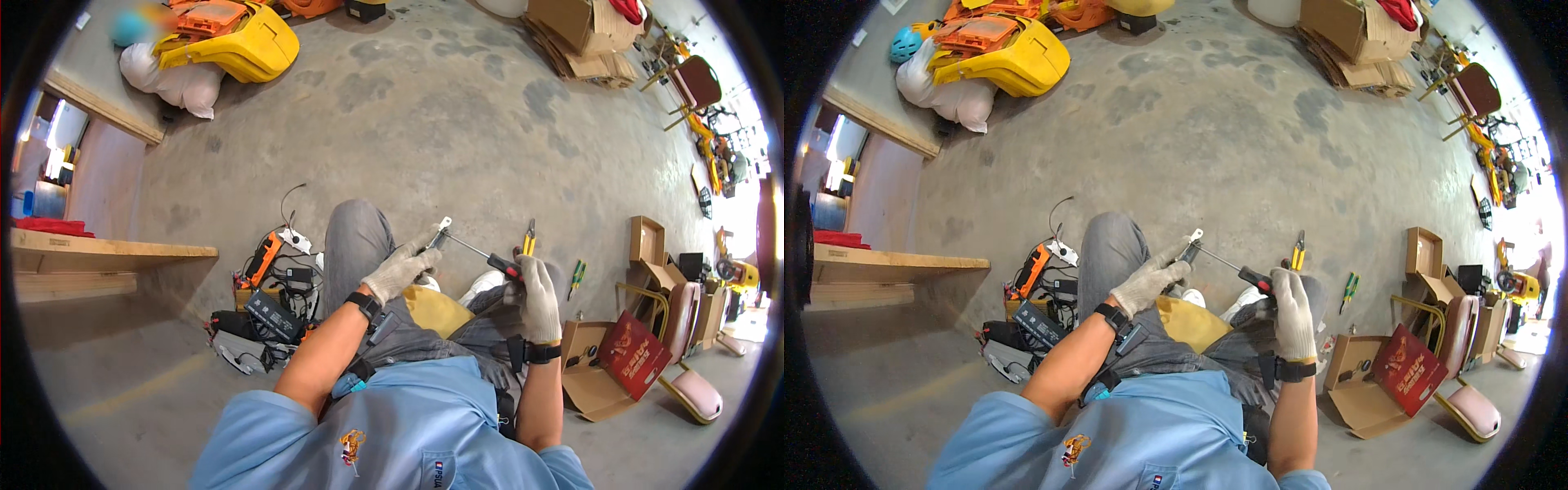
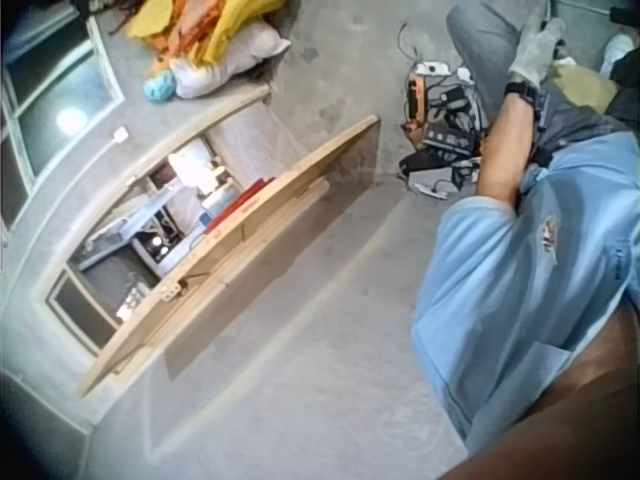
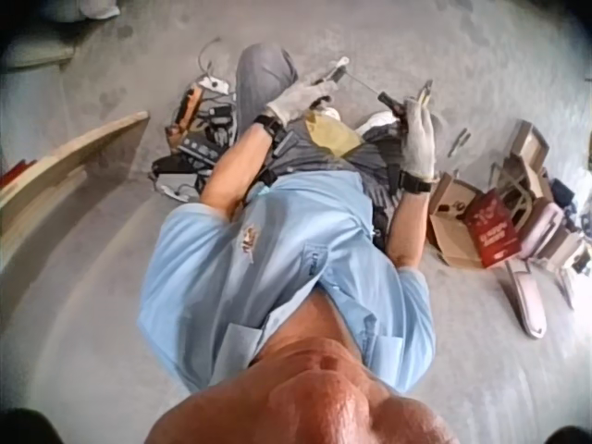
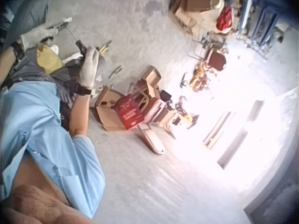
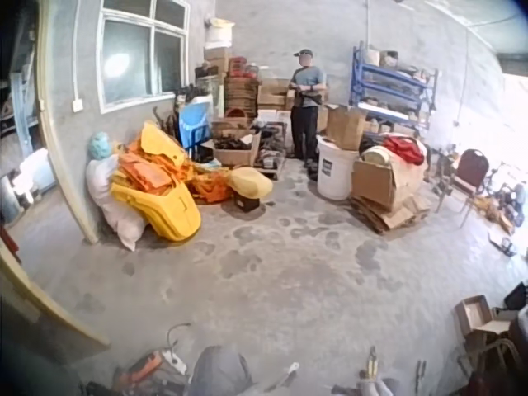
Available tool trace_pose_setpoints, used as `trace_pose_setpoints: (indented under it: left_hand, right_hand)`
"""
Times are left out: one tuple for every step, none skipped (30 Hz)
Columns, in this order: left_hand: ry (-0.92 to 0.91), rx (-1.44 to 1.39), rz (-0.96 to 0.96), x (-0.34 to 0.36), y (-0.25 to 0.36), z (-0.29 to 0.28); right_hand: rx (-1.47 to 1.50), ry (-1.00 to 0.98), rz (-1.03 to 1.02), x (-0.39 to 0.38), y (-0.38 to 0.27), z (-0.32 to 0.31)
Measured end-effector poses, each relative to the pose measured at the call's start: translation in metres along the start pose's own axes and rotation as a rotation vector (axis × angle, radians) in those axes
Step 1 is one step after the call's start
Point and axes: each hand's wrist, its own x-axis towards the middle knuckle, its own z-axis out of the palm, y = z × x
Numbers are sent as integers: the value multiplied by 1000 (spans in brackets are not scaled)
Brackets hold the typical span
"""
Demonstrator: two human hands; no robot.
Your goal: The recorder is using a screwdriver to disassemble and repair a motorcycle instrument cluster/dashboard while seated in a workshop.
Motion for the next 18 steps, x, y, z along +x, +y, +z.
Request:
trace_pose_setpoints:
  left_hand:
    - [-5,-18,-2,0,-2,-3]
    - [-14,-36,-5,1,-1,-2]
    - [-22,-31,-9,1,0,-1]
    - [-12,-24,-9,1,0,0]
    - [-1,-19,-10,1,1,1]
    - [-6,-15,-15,0,1,2]
    - [2,-33,-30,0,2,2]
    - [11,-53,-42,0,3,1]
    - [9,-51,-46,0,3,2]
    - [21,-52,-34,-1,3,3]
    - [34,-53,-22,-2,4,5]
    - [30,-50,-26,-3,5,6]
    - [33,-51,-32,-4,7,7]
    - [36,-51,-37,-4,9,7]
    - [38,-49,-38,-4,6,3]
    - [36,-58,-46,-2,2,-1]
    - [22,-68,-55,2,0,-2]
    - [14,-64,-55,2,1,0]
  right_hand:
    - [6,5,2,3,3,-5]
    - [-55,-39,22,9,6,-15]
    - [-116,-82,42,12,10,-21]
    - [-110,-75,43,14,16,-23]
    - [-111,-42,-64,14,20,-21]
    - [-113,-8,-172,14,22,-18]
    - [-108,-1,-169,13,22,-17]
    - [58,-7,-134,12,20,-13]
    - [225,-12,-98,11,19,-12]
    - [258,-31,-102,13,22,-17]
    - [261,-27,-100,12,21,-15]
    - [242,-34,-112,11,19,-13]
    - [223,-41,-123,10,16,-10]
    - [225,-37,-121,6,8,-6]
    - [161,-2,-56,0,-4,2]
    - [97,33,10,-2,-9,6]
    - [99,43,9,3,-1,-2]
    - [49,40,-41,12,12,-12]
